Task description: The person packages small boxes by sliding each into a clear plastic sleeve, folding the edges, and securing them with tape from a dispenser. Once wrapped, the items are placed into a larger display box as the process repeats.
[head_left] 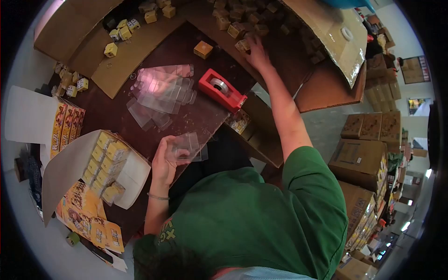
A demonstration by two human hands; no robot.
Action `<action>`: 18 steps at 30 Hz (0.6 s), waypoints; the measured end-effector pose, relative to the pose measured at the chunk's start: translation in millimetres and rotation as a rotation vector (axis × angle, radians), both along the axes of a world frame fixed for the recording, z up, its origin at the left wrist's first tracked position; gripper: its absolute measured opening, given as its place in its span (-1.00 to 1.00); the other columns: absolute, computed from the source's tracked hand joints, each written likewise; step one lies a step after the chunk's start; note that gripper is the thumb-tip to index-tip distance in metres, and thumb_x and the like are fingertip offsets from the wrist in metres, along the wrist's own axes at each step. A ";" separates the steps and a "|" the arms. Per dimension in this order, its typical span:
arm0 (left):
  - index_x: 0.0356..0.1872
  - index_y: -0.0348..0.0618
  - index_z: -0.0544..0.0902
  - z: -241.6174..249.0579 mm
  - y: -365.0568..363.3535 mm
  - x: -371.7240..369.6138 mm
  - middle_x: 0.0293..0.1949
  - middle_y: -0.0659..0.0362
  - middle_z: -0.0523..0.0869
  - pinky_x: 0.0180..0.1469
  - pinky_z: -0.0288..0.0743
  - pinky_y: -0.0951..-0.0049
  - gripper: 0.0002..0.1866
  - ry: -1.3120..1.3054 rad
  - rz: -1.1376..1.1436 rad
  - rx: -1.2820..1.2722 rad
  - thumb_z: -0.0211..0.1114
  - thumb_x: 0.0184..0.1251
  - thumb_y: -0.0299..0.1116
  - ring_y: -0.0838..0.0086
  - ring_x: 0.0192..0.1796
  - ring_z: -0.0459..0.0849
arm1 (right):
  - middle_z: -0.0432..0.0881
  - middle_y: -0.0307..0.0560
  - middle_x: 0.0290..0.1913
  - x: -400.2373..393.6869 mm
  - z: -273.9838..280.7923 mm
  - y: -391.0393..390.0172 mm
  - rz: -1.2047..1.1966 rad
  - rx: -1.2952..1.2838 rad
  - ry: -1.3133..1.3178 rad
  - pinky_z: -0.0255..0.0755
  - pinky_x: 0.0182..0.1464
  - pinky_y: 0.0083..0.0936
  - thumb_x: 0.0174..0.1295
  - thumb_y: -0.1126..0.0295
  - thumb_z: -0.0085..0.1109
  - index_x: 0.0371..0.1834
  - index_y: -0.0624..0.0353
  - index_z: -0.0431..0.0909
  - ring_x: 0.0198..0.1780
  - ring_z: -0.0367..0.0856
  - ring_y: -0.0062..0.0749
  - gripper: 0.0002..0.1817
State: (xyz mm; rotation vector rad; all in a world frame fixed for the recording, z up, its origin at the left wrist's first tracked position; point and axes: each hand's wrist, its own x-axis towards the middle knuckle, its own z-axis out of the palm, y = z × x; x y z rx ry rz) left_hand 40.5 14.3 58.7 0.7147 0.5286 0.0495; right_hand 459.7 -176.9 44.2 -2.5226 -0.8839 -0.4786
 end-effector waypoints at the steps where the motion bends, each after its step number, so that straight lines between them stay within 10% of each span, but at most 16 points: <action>1: 0.08 -0.14 0.46 0.4 -2.2 1.5 0.03 0.08 0.58 -0.19 0.71 0.24 -0.61 -0.013 -0.028 -0.003 -0.11 0.60 -0.04 0.22 -0.10 0.69 | 0.58 0.11 0.09 -2.3 2.8 -1.1 0.035 0.088 0.137 0.56 0.00 -0.25 0.14 0.39 0.39 0.17 0.20 0.36 0.03 0.64 -0.10 -0.45; 6: -0.12 -0.13 0.47 2.6 6.6 14.9 -0.08 0.02 0.60 -0.16 0.71 0.24 -0.69 -0.164 -0.082 -0.043 -0.05 0.50 -0.09 0.25 -0.20 0.69 | 0.53 -0.04 0.08 -76.9 59.1 18.0 0.460 0.635 1.121 0.54 0.04 -0.39 0.17 0.40 0.39 0.22 0.14 0.29 0.06 0.60 -0.38 -0.41; 18: 0.22 -0.24 0.47 36.0 -10.2 25.6 -0.18 0.16 0.71 -0.34 0.63 0.55 -0.49 -0.058 -0.210 0.317 0.16 0.48 -0.05 0.53 -0.36 0.69 | 0.54 -0.06 0.14 -235.5 92.4 52.9 0.960 0.302 1.079 0.36 0.31 -0.39 0.03 0.50 0.37 0.24 0.19 0.38 0.19 0.52 -0.33 -0.37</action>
